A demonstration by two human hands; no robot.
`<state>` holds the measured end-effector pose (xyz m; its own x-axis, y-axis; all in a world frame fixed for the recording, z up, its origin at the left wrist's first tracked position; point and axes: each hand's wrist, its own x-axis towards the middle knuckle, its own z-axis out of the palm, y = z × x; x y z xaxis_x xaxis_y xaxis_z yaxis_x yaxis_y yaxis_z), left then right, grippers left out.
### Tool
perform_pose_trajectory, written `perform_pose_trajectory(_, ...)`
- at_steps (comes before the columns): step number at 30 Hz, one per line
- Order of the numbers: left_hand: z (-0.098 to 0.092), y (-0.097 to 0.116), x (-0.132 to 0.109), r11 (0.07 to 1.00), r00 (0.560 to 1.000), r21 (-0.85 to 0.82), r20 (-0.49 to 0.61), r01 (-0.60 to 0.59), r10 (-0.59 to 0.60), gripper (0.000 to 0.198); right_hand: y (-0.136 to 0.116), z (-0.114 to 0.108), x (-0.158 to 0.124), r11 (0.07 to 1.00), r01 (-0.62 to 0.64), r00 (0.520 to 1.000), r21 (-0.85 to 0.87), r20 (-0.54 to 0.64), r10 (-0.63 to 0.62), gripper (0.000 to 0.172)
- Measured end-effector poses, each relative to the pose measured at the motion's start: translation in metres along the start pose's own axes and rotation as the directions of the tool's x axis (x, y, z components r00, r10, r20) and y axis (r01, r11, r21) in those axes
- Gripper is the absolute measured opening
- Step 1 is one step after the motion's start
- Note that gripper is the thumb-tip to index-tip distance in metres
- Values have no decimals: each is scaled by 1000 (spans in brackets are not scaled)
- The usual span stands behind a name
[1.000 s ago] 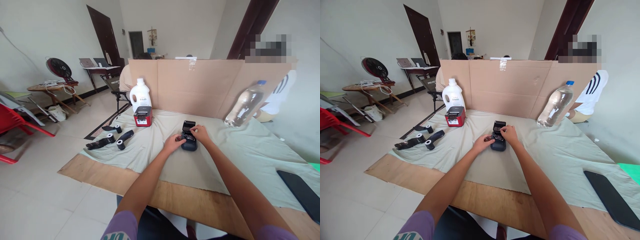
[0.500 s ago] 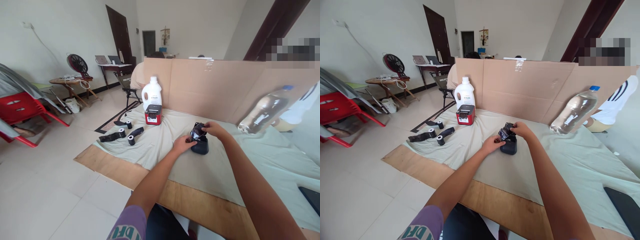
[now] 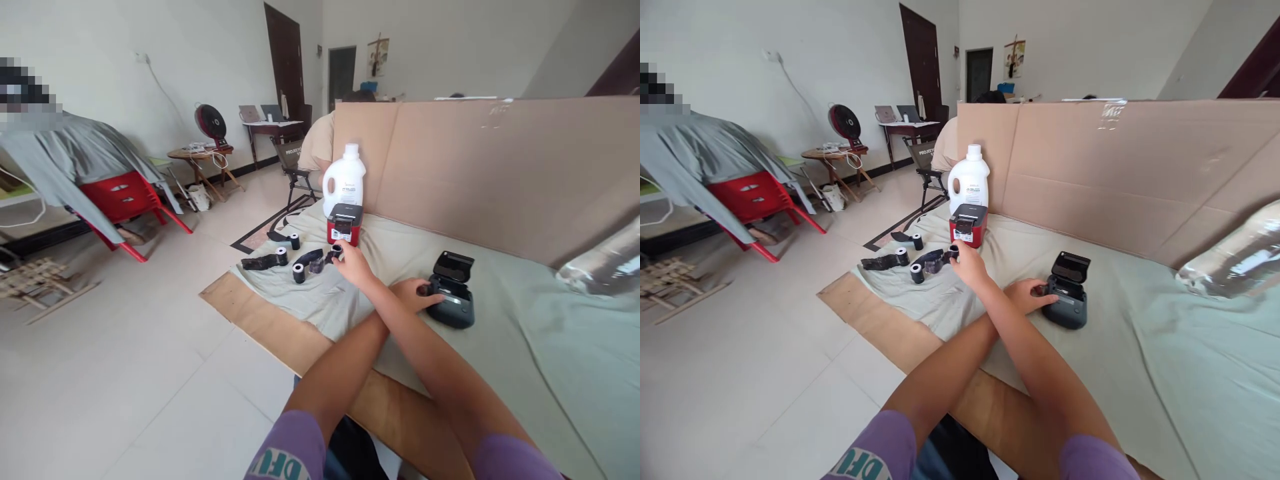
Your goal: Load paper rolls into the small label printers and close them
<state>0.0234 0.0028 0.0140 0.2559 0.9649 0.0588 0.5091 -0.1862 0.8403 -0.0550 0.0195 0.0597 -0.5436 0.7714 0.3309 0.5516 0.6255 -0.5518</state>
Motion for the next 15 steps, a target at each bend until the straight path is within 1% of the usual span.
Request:
perform_pose_trajectory(1, -1, 0, -1, 1000, 1000, 17, -5, -1, 1, 70, 0, 6, -1, 995, 0, 998, -99, 55, 6, 35)
perform_pose_trajectory(3, -4, 1, -2, 999, 1000, 37, -10, 11, -10, 70, 0, 11, -6, 967, 15, 987, -255, 160, 27, 35)
perform_pose_trajectory(4, -5, 2, -3, 999, 1000, 44, -4, 20, -19, 70, -1, 11, -8, 953, 33, 984, -301, 179, 22, 36)
perform_pose_trajectory(5, -6, 3, -4, 998, 1000, 48, 8, 26, -26, 69, -2, 9, -11, 943, 55, 986, -329, 167, 1, 38)
perform_pose_trajectory(8, -9, 6, -7, 998, 999, 58, 37, 36, -38, 70, -11, 1, -15, 936, 124, 992, -329, 31, -120, 43)
perform_pose_trajectory(9, -10, 7, -8, 998, 999, 58, 38, 35, -38, 70, -17, 0, -15, 941, 143, 989, -308, -1, -150, 43)
perform_pose_trajectory(10, -10, 8, -9, 998, 999, 57, 38, 32, -34, 71, -24, 1, -14, 946, 158, 986, -282, -11, -167, 41)
perform_pose_trajectory(11, -11, 9, -10, 998, 999, 53, 33, 25, -27, 71, -32, 3, -13, 952, 168, 985, -255, 8, -172, 38)
perform_pose_trajectory(13, -11, 9, -12, 999, 1000, 49, 22, 1, -2, 73, -49, 13, -10, 961, 159, 986, -228, 89, -142, 32)
perform_pose_trajectory(15, -10, 7, -12, 998, 1000, 53, 12, -23, 23, 73, -65, 28, -6, 958, 130, 985, -257, 145, -94, 34)
